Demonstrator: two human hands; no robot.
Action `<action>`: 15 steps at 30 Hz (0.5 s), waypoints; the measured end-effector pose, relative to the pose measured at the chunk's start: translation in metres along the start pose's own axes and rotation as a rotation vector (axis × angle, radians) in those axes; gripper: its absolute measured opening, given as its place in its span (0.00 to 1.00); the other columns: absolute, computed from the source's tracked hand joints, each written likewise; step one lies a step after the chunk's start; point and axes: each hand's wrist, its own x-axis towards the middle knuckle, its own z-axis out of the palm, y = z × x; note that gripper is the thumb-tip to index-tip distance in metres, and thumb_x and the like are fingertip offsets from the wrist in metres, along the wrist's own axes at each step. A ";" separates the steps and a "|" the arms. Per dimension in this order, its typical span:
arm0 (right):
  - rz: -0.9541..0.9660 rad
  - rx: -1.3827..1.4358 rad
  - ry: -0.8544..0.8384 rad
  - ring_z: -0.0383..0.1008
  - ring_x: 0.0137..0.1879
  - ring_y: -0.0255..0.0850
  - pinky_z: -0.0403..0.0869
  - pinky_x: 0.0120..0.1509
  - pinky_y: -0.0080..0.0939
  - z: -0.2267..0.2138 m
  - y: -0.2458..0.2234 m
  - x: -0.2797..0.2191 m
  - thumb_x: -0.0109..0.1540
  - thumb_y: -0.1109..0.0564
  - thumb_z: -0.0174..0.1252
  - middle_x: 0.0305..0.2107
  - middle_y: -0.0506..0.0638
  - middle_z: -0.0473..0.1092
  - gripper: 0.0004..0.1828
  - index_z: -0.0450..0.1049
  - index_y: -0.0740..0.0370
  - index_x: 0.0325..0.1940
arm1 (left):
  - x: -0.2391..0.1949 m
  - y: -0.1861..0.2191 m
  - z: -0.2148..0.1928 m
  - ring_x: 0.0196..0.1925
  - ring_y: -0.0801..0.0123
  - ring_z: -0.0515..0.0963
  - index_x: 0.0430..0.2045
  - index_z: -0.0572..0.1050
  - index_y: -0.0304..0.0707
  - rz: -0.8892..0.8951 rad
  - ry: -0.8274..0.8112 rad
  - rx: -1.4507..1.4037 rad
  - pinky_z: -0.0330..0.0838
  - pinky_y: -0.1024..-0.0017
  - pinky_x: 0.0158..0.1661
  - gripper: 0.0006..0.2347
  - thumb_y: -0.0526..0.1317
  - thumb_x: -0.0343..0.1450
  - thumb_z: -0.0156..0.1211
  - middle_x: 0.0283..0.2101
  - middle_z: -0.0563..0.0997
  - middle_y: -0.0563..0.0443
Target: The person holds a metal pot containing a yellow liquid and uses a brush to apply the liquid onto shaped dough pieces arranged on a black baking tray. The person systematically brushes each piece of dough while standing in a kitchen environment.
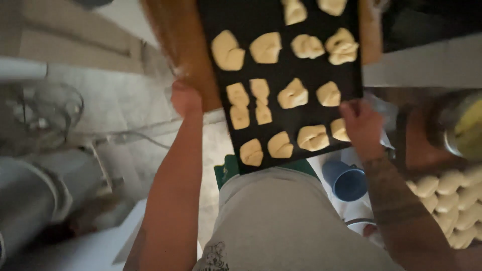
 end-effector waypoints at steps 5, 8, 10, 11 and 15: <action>0.114 0.079 -0.317 0.80 0.47 0.60 0.77 0.52 0.59 -0.029 -0.005 -0.083 0.67 0.33 0.55 0.34 0.55 0.79 0.24 0.79 0.51 0.53 | 0.022 -0.014 0.023 0.41 0.40 0.85 0.36 0.77 0.37 0.025 0.096 -0.096 0.82 0.50 0.41 0.20 0.52 0.76 0.39 0.36 0.84 0.36; 0.149 0.153 -0.371 0.79 0.43 0.56 0.77 0.50 0.54 -0.039 -0.003 -0.109 0.67 0.37 0.55 0.32 0.55 0.78 0.22 0.81 0.52 0.53 | 0.032 -0.029 0.028 0.43 0.38 0.84 0.39 0.77 0.31 0.167 0.176 -0.141 0.80 0.49 0.44 0.22 0.51 0.78 0.36 0.39 0.83 0.31; 0.192 0.210 -0.356 0.79 0.40 0.51 0.76 0.49 0.48 -0.039 0.009 -0.118 0.68 0.39 0.54 0.30 0.51 0.78 0.19 0.82 0.49 0.52 | 0.039 -0.038 0.016 0.46 0.35 0.83 0.44 0.77 0.24 0.301 0.211 -0.166 0.78 0.48 0.47 0.22 0.47 0.79 0.37 0.43 0.82 0.27; 0.127 0.256 -0.320 0.78 0.42 0.53 0.75 0.48 0.48 -0.038 0.018 -0.121 0.68 0.37 0.55 0.31 0.54 0.77 0.21 0.81 0.52 0.54 | 0.044 -0.048 0.009 0.57 0.41 0.76 0.53 0.73 0.22 0.573 0.198 0.107 0.65 0.53 0.60 0.17 0.39 0.80 0.41 0.53 0.77 0.27; 0.160 0.290 -0.140 0.76 0.49 0.56 0.74 0.54 0.54 -0.046 0.059 -0.128 0.66 0.38 0.58 0.35 0.57 0.76 0.23 0.79 0.54 0.56 | 0.028 -0.114 0.000 0.76 0.52 0.54 0.71 0.56 0.24 0.481 -0.066 0.062 0.38 0.63 0.74 0.20 0.34 0.82 0.39 0.73 0.58 0.32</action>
